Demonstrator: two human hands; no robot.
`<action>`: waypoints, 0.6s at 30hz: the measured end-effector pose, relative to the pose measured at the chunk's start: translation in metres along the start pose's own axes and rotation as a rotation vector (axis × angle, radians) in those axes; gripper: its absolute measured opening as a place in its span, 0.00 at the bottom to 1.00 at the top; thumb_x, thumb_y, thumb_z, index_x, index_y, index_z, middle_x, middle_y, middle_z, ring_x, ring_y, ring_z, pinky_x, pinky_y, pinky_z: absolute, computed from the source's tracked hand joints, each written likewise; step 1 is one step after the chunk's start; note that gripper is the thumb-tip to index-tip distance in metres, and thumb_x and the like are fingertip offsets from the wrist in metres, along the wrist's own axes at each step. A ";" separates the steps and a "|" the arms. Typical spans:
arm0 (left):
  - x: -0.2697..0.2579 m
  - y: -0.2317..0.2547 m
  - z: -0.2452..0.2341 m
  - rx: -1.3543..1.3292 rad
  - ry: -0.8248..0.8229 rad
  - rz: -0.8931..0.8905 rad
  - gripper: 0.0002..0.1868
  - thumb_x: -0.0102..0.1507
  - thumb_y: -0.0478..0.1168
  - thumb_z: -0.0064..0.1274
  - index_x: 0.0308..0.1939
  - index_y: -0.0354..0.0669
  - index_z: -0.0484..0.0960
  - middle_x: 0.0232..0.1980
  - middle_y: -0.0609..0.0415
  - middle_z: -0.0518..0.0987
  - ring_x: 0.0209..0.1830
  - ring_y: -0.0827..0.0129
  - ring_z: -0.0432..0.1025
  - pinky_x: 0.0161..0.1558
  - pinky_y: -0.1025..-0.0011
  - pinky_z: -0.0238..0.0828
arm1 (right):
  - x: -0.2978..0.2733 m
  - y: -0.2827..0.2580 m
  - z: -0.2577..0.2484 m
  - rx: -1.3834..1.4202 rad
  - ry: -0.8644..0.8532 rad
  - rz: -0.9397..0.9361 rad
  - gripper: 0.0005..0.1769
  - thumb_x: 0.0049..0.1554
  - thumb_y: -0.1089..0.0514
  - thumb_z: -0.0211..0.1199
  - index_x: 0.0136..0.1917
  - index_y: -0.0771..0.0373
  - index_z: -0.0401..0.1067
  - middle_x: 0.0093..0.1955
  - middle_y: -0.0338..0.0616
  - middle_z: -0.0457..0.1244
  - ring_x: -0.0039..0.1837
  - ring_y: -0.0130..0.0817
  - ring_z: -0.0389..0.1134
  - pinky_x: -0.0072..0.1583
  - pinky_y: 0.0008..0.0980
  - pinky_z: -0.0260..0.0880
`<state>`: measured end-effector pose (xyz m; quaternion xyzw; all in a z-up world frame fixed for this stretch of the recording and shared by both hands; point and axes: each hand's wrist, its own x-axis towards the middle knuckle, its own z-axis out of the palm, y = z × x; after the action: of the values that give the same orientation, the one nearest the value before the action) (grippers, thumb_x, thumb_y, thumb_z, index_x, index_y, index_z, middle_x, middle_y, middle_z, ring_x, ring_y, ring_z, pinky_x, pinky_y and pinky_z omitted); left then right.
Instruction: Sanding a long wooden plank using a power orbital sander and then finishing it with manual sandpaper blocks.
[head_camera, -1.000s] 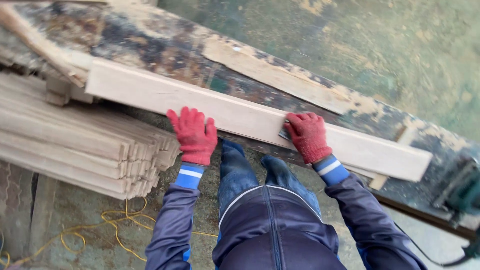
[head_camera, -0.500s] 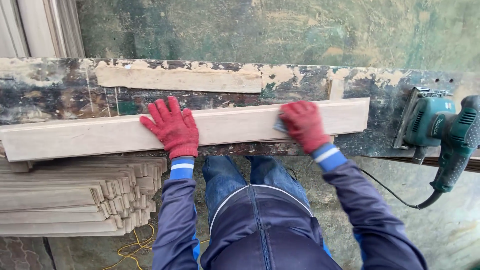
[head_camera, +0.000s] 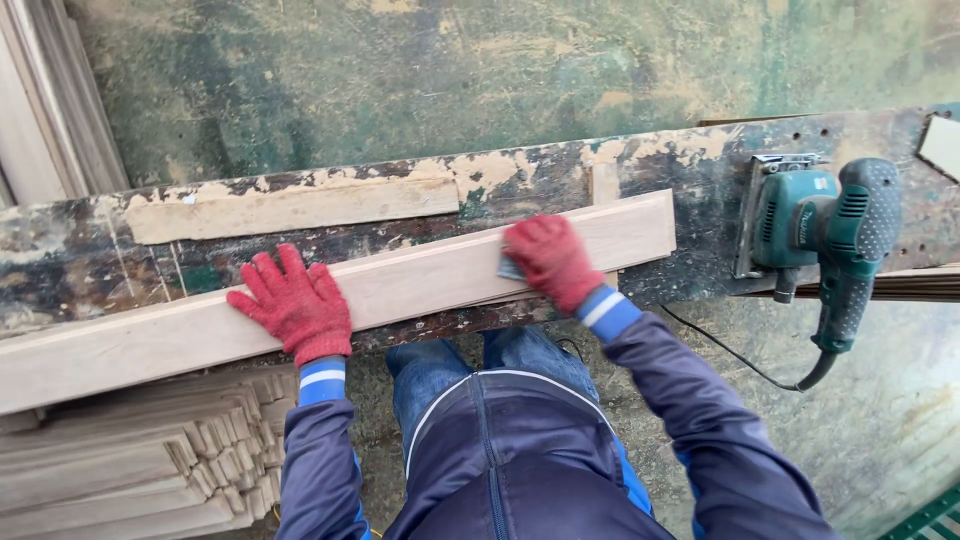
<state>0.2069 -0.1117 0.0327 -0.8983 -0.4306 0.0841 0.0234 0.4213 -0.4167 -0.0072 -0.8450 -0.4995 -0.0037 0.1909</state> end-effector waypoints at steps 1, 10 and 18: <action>-0.001 0.000 0.000 -0.017 0.006 0.000 0.30 0.76 0.56 0.39 0.78 0.47 0.71 0.80 0.34 0.64 0.84 0.43 0.46 0.79 0.39 0.24 | -0.016 0.031 -0.013 -0.058 -0.003 0.025 0.08 0.62 0.45 0.59 0.50 0.46 0.75 0.45 0.35 0.65 0.53 0.38 0.69 0.56 0.40 0.68; -0.001 0.001 -0.002 -0.049 0.027 0.003 0.30 0.76 0.55 0.40 0.78 0.43 0.71 0.79 0.31 0.63 0.84 0.41 0.46 0.78 0.37 0.26 | -0.045 0.061 -0.037 -0.166 0.003 0.203 0.10 0.65 0.44 0.57 0.50 0.46 0.76 0.47 0.35 0.67 0.55 0.41 0.69 0.57 0.41 0.68; -0.002 0.001 -0.006 -0.069 0.007 0.026 0.30 0.78 0.54 0.39 0.79 0.41 0.70 0.80 0.30 0.62 0.84 0.41 0.44 0.78 0.38 0.25 | -0.046 0.064 -0.024 0.034 0.033 0.074 0.12 0.66 0.45 0.57 0.54 0.49 0.77 0.51 0.39 0.68 0.59 0.42 0.69 0.60 0.42 0.69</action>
<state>0.2076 -0.1141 0.0383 -0.9045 -0.4213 0.0664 -0.0070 0.4568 -0.4910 -0.0143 -0.8593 -0.4647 -0.0021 0.2136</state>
